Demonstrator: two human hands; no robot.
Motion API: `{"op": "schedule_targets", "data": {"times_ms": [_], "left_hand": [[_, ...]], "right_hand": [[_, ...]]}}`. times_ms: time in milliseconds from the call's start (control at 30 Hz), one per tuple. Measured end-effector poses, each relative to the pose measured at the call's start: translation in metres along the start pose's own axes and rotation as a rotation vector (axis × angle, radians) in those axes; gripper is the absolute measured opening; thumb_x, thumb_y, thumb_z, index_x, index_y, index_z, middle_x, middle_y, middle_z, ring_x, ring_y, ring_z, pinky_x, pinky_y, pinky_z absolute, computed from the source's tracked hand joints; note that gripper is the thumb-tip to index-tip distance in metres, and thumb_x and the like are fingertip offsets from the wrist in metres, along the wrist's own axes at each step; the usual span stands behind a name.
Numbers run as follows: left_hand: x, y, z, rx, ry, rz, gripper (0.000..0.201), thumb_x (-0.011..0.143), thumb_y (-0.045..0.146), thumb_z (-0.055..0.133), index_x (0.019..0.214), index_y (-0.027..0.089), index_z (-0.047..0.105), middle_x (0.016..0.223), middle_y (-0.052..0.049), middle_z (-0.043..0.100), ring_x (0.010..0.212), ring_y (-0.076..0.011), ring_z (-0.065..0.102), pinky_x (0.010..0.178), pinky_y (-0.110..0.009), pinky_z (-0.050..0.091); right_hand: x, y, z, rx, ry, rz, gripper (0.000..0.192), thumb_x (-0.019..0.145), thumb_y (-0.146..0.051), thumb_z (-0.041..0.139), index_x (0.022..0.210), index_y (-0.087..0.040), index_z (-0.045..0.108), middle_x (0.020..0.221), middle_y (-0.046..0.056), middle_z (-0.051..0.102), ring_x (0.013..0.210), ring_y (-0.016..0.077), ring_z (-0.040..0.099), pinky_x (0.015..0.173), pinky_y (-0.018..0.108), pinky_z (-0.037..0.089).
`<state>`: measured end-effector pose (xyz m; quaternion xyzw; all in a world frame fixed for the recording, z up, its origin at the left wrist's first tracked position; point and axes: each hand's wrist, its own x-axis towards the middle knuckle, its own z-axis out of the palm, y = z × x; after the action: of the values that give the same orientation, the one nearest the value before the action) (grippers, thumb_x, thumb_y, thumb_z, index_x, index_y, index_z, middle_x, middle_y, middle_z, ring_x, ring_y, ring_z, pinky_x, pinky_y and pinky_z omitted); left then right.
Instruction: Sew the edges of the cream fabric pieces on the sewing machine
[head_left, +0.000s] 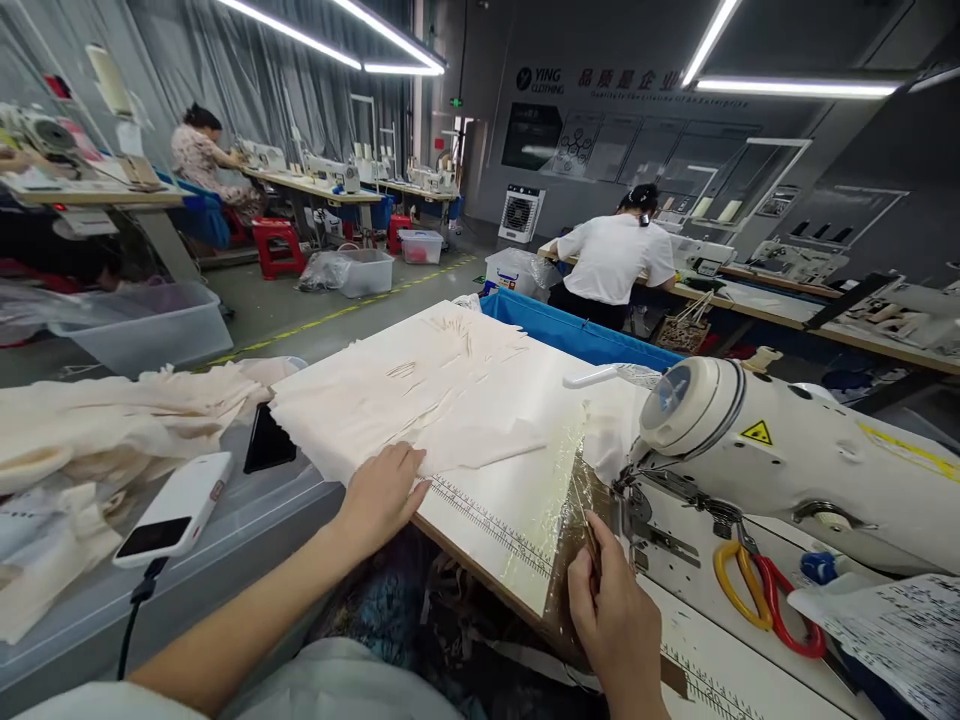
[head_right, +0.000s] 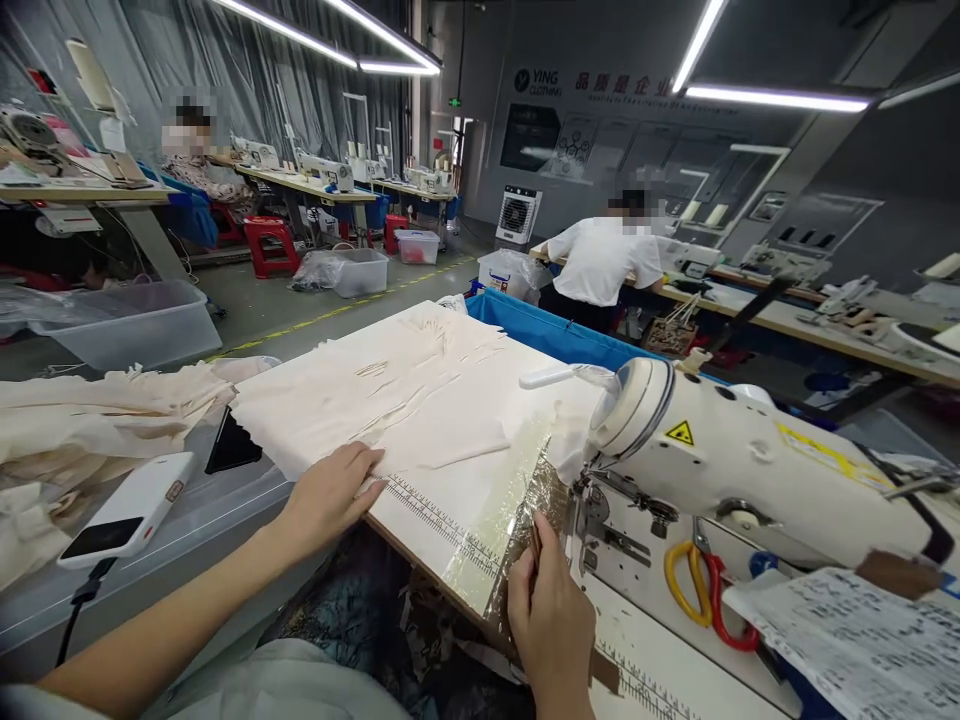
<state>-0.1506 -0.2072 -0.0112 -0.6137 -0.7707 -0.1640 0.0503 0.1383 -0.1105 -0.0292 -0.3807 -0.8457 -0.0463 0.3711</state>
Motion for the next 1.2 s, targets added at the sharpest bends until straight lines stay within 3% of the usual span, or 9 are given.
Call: {"op": "schedule_targets", "data": {"times_ms": [200, 333, 467, 533, 600, 700, 800, 967, 1200], "left_hand": [[0.005, 0.037, 0.002, -0.238, -0.083, 0.207, 0.021, 0.099, 0.026, 0.039, 0.095, 0.020, 0.059, 0.094, -0.006, 0.068, 0.087, -0.0194, 0.065, 0.075, -0.030, 0.050], [0.017, 0.067, -0.001, -0.633, -0.077, 0.211, 0.019, 0.099, 0.031, 0.039, 0.098, 0.020, 0.055, 0.081, -0.002, 0.071, 0.067, -0.0154, 0.063, 0.064, -0.027, 0.046], [0.063, 0.078, -0.022, -0.954, -0.099, 0.189, 0.017, 0.097, 0.037, 0.043, 0.096, 0.020, 0.049, 0.081, -0.002, 0.075, 0.055, -0.0120, 0.056, 0.058, -0.025, 0.041], [0.090, 0.076, -0.036, -1.073, -0.123, 0.151, 0.020, 0.094, 0.039, 0.049, 0.093, 0.020, 0.049, 0.081, -0.003, 0.076, 0.052, -0.0108, 0.053, 0.055, -0.023, 0.038], [0.112, 0.071, -0.049, -1.204, -0.183, 0.117, 0.021, 0.091, 0.040, 0.054, 0.090, 0.019, 0.050, 0.080, -0.005, 0.076, 0.051, -0.0095, 0.049, 0.053, -0.022, 0.035], [0.130, 0.060, -0.064, -1.384, -0.281, 0.053, 0.022, 0.088, 0.035, 0.061, 0.095, 0.016, 0.052, 0.083, -0.009, 0.076, 0.051, -0.0077, 0.045, 0.053, -0.020, 0.034], [0.137, 0.049, -0.070, -1.499, -0.369, -0.068, 0.023, 0.086, 0.027, 0.063, 0.103, 0.014, 0.054, 0.091, -0.013, 0.076, 0.050, -0.0062, 0.042, 0.048, -0.019, 0.029], [0.152, 0.030, -0.065, -1.601, -0.358, -0.218, 0.022, 0.084, 0.017, 0.065, 0.105, 0.011, 0.059, 0.097, -0.016, 0.075, 0.050, -0.0048, 0.045, 0.045, -0.018, 0.032], [0.170, 0.001, -0.059, -1.723, -0.195, -0.358, 0.020, 0.082, 0.010, 0.062, 0.101, 0.010, 0.060, 0.090, -0.012, 0.073, 0.049, -0.0041, 0.046, 0.047, -0.016, 0.042]], "right_hand": [[0.001, 0.003, 0.002, 0.053, 0.033, 0.032, 0.034, 0.101, -0.034, 0.040, 0.113, -0.012, 0.064, 0.081, 0.012, 0.076, 0.041, 0.0143, 0.061, 0.033, 0.021, 0.038], [-0.003, 0.000, -0.003, 0.300, -0.055, 0.240, 0.031, 0.099, -0.044, 0.046, 0.103, -0.019, 0.064, 0.080, 0.009, 0.074, 0.055, 0.0186, 0.067, 0.042, 0.023, 0.048], [0.003, -0.025, -0.015, 0.761, -0.176, 0.400, 0.028, 0.102, -0.042, 0.047, 0.097, -0.021, 0.064, 0.072, 0.004, 0.070, 0.058, 0.0183, 0.066, 0.049, 0.025, 0.054], [0.015, -0.042, -0.014, 1.010, -0.225, 0.379, 0.030, 0.101, -0.042, 0.048, 0.094, -0.020, 0.069, 0.102, 0.012, 0.072, 0.088, 0.0240, 0.072, 0.068, 0.032, 0.061], [0.033, -0.058, -0.005, 1.142, -0.282, 0.344, 0.025, 0.099, -0.039, 0.054, 0.098, -0.022, 0.072, 0.138, 0.013, 0.059, 0.124, 0.0294, 0.059, 0.096, 0.043, 0.055], [0.064, -0.077, 0.023, 1.284, -0.286, 0.366, 0.023, 0.095, -0.038, 0.059, 0.102, -0.024, 0.076, 0.149, 0.010, 0.050, 0.140, 0.0295, 0.043, 0.113, 0.047, 0.037], [0.092, -0.094, 0.052, 1.375, -0.272, 0.390, 0.021, 0.089, -0.036, 0.064, 0.101, -0.025, 0.078, 0.139, 0.007, 0.058, 0.134, 0.0278, 0.048, 0.110, 0.041, 0.040], [0.107, -0.121, 0.071, 1.438, -0.322, 0.392, 0.023, 0.086, -0.028, 0.062, 0.103, -0.025, 0.077, 0.104, 0.004, 0.072, 0.089, 0.0206, 0.065, 0.081, 0.033, 0.053], [0.107, -0.126, 0.081, 1.613, -0.160, 0.566, 0.018, 0.083, -0.030, 0.061, 0.095, -0.023, 0.073, 0.103, 0.004, 0.075, 0.106, 0.0245, 0.067, 0.102, 0.042, 0.045]]}}
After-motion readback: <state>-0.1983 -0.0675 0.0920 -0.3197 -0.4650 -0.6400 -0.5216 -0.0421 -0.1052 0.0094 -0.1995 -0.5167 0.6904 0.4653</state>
